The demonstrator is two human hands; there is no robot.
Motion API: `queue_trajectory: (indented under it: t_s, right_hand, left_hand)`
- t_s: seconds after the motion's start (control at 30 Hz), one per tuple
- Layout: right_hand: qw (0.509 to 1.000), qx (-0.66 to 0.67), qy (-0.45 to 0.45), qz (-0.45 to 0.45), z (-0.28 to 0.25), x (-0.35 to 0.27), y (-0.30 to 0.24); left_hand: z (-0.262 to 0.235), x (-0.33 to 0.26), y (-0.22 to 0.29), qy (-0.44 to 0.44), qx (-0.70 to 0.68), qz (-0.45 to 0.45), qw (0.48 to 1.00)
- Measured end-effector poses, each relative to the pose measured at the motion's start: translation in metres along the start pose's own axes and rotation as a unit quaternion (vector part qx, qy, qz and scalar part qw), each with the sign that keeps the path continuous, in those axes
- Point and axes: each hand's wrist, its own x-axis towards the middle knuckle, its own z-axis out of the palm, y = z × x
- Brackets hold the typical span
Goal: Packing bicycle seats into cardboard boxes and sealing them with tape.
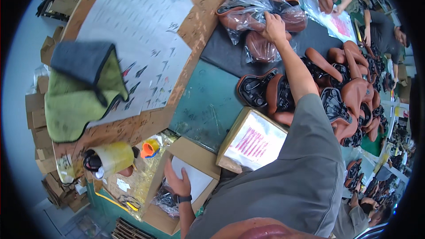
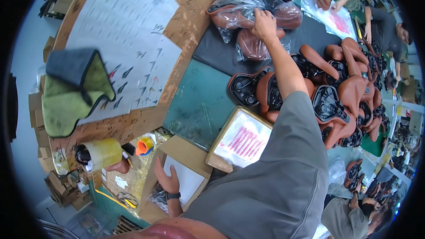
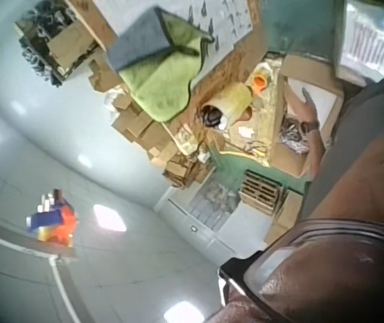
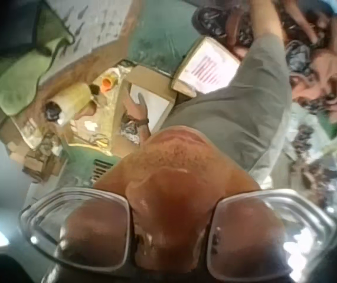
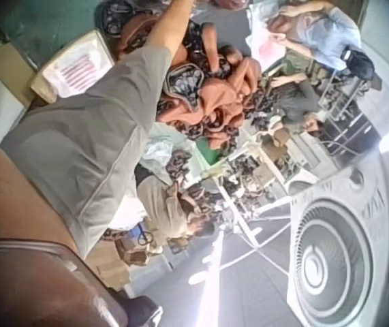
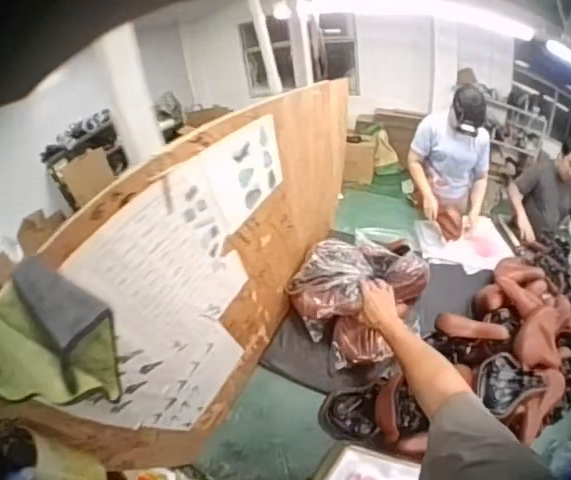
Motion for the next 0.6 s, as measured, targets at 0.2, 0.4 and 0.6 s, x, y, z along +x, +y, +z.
queue_trajectory:
  t_s: [0.2,0.4,0.6]
  right_hand:
    - [0.976,0.17,-0.005,-0.138,-0.16,-0.071,-0.04]
    - [0.663,0.56,-0.305,-0.393,-0.265,-0.121,-0.076]
    - [0.873,0.336,-0.229,-0.269,-0.082,-0.026,0.017]
  left_hand:
    - [0.045,0.136,0.176,0.012,-0.05,0.265,0.963]
    - [0.035,0.175,0.243,-0.425,-0.359,0.145,0.818]
    - [0.043,0.054,0.141,-0.595,-0.403,0.011,0.695]
